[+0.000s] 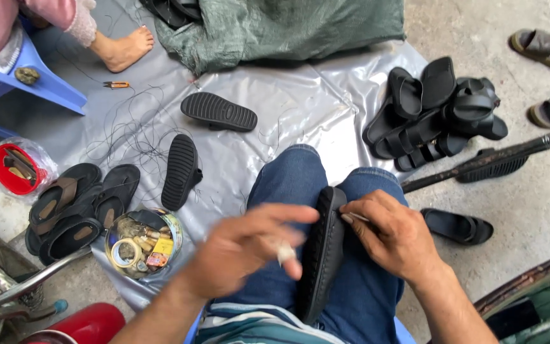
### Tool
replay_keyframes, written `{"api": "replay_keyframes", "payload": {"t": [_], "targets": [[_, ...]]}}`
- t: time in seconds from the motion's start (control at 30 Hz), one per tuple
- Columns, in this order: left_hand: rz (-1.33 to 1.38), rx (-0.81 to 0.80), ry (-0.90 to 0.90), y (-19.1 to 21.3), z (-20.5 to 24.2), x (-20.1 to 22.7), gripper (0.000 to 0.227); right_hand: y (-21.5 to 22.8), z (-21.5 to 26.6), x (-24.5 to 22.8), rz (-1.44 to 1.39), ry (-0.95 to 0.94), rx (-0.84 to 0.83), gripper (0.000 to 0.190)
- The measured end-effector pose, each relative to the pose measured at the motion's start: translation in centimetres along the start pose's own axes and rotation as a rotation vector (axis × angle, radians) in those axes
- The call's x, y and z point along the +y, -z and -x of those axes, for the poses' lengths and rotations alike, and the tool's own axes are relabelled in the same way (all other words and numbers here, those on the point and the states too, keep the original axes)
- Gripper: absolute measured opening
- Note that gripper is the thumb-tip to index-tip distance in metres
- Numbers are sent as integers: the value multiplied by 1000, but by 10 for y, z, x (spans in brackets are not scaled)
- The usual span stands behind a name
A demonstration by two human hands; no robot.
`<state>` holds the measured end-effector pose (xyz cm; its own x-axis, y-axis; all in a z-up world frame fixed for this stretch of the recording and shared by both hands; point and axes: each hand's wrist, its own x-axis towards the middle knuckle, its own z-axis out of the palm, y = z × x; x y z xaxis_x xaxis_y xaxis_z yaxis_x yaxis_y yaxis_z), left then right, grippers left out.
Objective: The person sits on a blue plastic chair and sews a black slipper sole using a needle and thread. They hold the slipper on their lap, repeatedly pushing the needle through the material and pulling the thread to stitch the sole. The person occasionally adjusts their position and crosses their legs while continuing the sewing task.
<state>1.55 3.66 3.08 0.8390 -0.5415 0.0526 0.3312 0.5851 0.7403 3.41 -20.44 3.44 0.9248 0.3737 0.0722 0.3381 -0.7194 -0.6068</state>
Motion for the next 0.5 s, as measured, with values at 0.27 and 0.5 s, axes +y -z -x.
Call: {"api": "replay_keyframes", "payload": {"t": [0.27, 0.5], "targets": [[-1184, 99, 38, 6, -12, -51, 33, -11, 6, 16, 47, 64, 16, 12], [-894, 104, 524, 22, -5, -24, 41, 14, 14, 1, -10, -78, -135, 11]]}}
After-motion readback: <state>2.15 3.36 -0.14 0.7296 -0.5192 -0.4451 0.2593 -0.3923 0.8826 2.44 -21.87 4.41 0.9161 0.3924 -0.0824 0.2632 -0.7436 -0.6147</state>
